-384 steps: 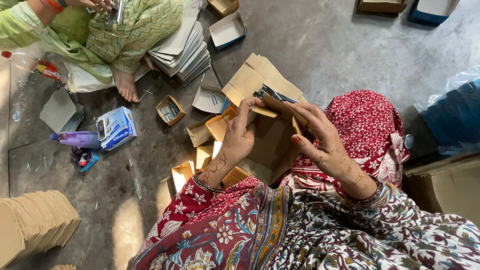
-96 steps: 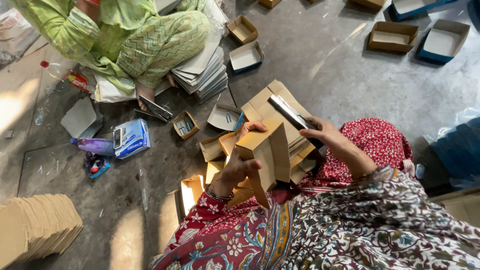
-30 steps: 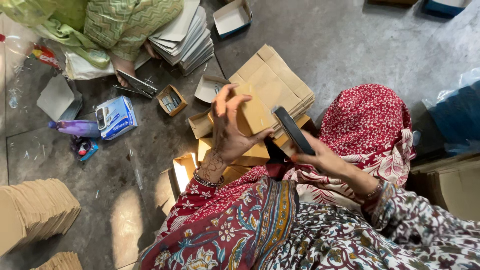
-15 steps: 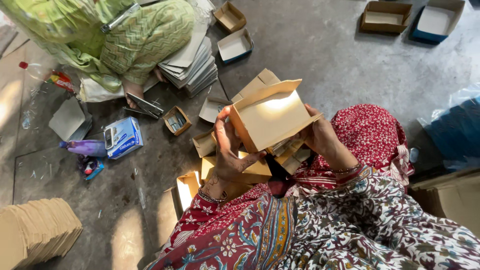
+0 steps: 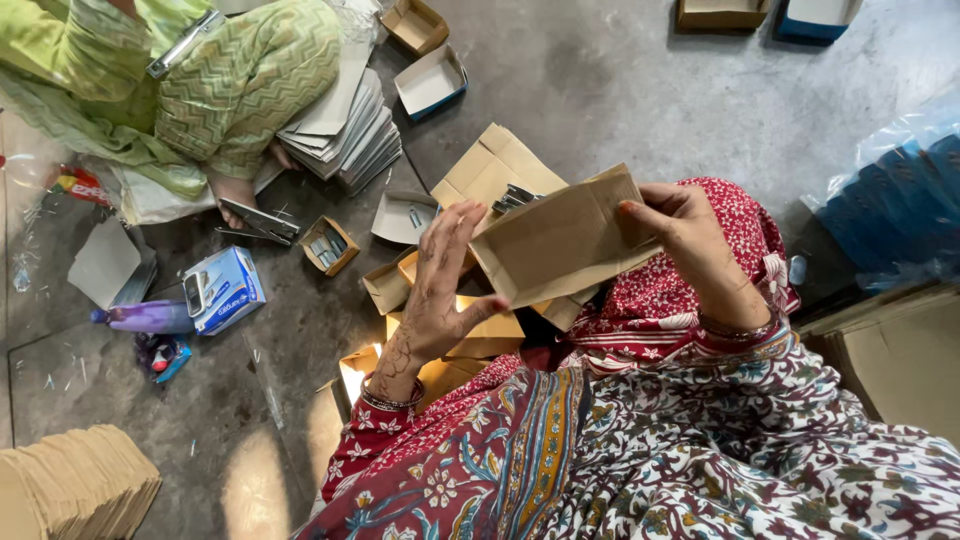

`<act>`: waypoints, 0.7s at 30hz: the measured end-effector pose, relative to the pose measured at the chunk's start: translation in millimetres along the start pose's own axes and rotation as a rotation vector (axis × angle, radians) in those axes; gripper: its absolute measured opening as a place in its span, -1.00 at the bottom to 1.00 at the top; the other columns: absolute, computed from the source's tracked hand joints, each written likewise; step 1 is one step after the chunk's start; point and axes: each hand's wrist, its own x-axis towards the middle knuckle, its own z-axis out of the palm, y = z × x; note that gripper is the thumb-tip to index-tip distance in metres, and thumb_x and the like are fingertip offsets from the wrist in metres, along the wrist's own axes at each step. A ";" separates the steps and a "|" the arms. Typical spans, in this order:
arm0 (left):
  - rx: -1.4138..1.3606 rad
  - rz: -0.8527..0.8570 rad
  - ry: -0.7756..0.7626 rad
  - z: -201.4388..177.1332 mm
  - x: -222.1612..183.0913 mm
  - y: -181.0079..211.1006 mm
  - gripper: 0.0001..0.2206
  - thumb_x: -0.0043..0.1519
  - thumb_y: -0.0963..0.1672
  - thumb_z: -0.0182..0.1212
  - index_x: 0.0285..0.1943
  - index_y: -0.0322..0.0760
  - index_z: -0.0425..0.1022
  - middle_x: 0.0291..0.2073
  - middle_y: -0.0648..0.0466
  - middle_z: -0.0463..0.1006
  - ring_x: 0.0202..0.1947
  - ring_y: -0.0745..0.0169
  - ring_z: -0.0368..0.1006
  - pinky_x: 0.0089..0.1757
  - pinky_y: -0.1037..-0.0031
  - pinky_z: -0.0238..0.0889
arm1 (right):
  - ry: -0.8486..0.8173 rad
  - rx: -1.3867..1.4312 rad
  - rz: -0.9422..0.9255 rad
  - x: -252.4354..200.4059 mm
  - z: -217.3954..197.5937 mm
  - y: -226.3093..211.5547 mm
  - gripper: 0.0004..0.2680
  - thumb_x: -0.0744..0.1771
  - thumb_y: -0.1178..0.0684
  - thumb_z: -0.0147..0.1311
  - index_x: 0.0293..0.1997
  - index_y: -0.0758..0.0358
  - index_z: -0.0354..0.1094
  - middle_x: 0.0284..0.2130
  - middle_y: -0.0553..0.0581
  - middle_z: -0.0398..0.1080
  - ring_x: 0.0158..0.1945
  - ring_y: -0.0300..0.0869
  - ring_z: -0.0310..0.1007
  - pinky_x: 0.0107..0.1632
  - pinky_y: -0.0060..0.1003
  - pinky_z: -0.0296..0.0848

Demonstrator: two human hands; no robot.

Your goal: The person sits on the floor and uses a handheld stapler to close small cardboard boxes. They pick up each box, fold the flaps, and staple them shut before placing the finished box into a growing stack. Another person works nearby with similar materials.

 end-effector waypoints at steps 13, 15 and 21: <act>-0.507 0.025 -0.148 15.5 0.7 8.4 -0.50 0.23 -0.39 0.01 0.34 -0.19 0.36 0.22 -0.07 0.52 0.29 -0.01 0.47 0.25 0.33 0.35 | -0.372 0.551 0.403 -26.7 44.1 29.7 -0.67 0.32 0.05 0.18 0.13 0.51 0.39 -0.12 0.25 0.55 -0.18 -0.18 0.58 -0.10 -0.31 0.55; -0.437 -0.030 -0.105 15.3 2.4 7.7 -0.56 0.28 -0.38 0.02 0.31 -0.18 0.39 0.18 -0.06 0.56 0.24 0.01 0.51 0.19 0.36 0.38 | -0.267 0.557 0.410 -20.6 50.4 35.2 -0.64 0.33 0.03 0.17 0.19 0.49 0.32 -0.07 0.25 0.52 -0.11 -0.16 0.57 -0.06 -0.29 0.56; -0.457 -0.313 -0.040 19.4 4.8 7.4 -0.57 0.28 -0.37 -0.09 0.28 -0.17 0.32 0.07 -0.07 0.56 0.08 0.00 0.58 0.05 0.39 0.38 | -0.380 0.476 0.049 -21.9 50.4 20.1 -0.61 0.38 0.02 0.12 0.33 0.47 0.30 0.07 0.19 0.47 0.11 -0.19 0.44 0.15 -0.31 0.44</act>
